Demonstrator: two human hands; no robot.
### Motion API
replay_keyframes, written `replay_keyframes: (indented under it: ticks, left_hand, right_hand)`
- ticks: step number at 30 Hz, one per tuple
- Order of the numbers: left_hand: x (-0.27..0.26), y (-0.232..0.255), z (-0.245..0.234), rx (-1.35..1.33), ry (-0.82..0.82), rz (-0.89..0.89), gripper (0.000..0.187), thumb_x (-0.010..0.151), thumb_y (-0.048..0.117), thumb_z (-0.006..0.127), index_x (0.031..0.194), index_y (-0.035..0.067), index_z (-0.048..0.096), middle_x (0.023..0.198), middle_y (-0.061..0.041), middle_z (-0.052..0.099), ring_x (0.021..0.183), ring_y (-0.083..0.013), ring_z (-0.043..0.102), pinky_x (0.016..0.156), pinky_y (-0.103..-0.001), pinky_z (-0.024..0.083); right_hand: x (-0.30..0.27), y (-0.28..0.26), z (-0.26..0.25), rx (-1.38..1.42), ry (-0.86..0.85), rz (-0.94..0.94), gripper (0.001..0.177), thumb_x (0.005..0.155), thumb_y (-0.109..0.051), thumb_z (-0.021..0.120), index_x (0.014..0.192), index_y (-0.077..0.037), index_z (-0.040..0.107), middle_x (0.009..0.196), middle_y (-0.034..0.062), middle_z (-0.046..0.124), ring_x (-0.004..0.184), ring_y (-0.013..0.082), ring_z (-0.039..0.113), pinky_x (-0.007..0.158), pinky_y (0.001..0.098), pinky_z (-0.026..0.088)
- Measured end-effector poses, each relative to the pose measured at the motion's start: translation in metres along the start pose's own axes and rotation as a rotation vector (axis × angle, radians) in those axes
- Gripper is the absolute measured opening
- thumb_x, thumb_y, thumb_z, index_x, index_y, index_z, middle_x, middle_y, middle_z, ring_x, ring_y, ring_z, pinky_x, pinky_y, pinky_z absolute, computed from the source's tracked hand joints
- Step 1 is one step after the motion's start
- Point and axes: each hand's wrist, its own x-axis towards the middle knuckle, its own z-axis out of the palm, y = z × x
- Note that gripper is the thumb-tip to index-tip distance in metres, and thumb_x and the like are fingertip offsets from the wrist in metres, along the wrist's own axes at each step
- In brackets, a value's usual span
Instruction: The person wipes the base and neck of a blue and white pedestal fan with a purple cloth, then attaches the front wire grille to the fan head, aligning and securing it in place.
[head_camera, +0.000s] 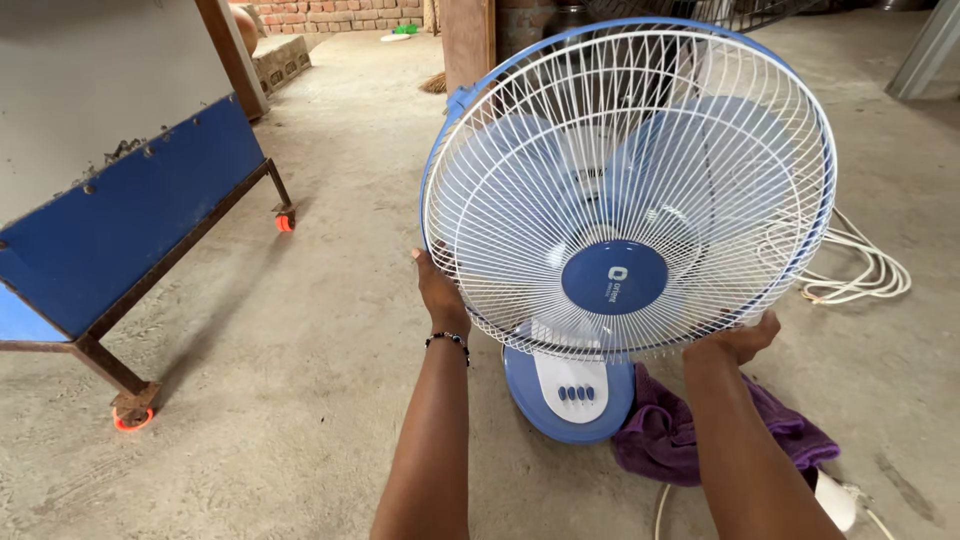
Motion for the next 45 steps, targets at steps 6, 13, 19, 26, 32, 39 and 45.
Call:
replay_keyframes:
  ticks: [6,13,19,26,32,39,45]
  left_hand:
    - [-0.008,0.018,0.012,0.010,-0.059,-0.083,0.079,0.102,0.063,0.027,0.151,0.003,0.045,0.152,-0.012,0.052,0.139,-0.0279,0.049,0.116,-0.040,0.035]
    - [-0.020,0.053,0.049,0.253,-0.072,0.187,0.089,0.098,0.069,0.035,0.158,0.004,0.030,0.162,-0.014,0.036,0.147,-0.0280,0.037,0.119,-0.041,0.030]
    - [-0.030,0.073,0.059,0.467,-0.065,0.180,0.090,0.093,0.073,0.041,0.154,0.007,0.039,0.152,-0.015,0.047,0.139,-0.0297,0.046,0.113,-0.042,0.038]
    - [-0.023,0.077,0.053,0.578,-0.076,0.184,0.092,0.091,0.076,0.042,0.154,0.009,0.039,0.152,-0.015,0.049,0.139,-0.0298,0.048,0.114,-0.042,0.038]
    - [-0.009,0.078,0.044,0.738,-0.107,0.120,0.104,0.087,0.081,0.042,0.161,0.011,0.024,0.164,-0.017,0.028,0.150,-0.0326,0.031,0.119,-0.044,0.030]
    - [-0.001,0.087,0.052,0.612,-0.177,-0.028,0.113,0.084,0.079,0.047,0.163,0.010,0.006,0.167,-0.020,0.017,0.152,-0.0349,0.026,0.119,-0.046,0.028]
    - [-0.016,0.102,0.084,0.581,-0.110,0.259,0.093,0.092,0.067,0.053,0.161,0.011,0.028,0.161,-0.020,0.028,0.147,-0.0335,0.034,0.117,-0.044,0.034]
  right_hand:
    - [-0.021,-0.007,0.010,-0.068,0.303,-0.018,0.087,0.079,-0.055,0.055,0.142,0.005,0.048,0.146,0.0197,0.057,0.124,0.0340,0.067,0.097,0.0527,0.052]
    - [-0.023,-0.015,0.021,-0.310,0.522,-0.021,0.085,0.076,-0.060,0.058,0.129,0.006,0.063,0.129,0.0218,0.069,0.108,0.0308,0.074,0.086,0.0509,0.057]
    - [-0.041,-0.017,0.040,-0.229,0.458,0.016,0.078,0.077,-0.058,0.055,0.125,0.002,0.067,0.125,0.0187,0.071,0.106,0.0293,0.074,0.086,0.0496,0.058]
    - [-0.087,-0.025,0.060,-0.623,0.492,-0.118,0.074,0.091,-0.060,0.037,0.118,0.001,0.070,0.119,0.0139,0.074,0.102,0.0271,0.072,0.088,0.0456,0.052]
    - [-0.116,-0.034,0.072,-0.604,0.487,-0.066,0.063,0.087,-0.050,0.041,0.114,-0.002,0.072,0.115,0.0125,0.075,0.095,0.0265,0.074,0.080,0.0481,0.056]
    - [-0.088,-0.035,0.057,-0.494,0.443,0.029,0.065,0.090,-0.054,0.042,0.120,-0.003,0.069,0.118,0.0107,0.074,0.099,0.0255,0.072,0.085,0.0430,0.056]
    - [-0.044,-0.020,0.053,-0.370,0.304,0.045,0.068,0.091,-0.057,0.041,0.124,-0.004,0.067,0.122,0.0102,0.072,0.103,0.0254,0.071,0.088,0.0423,0.056]
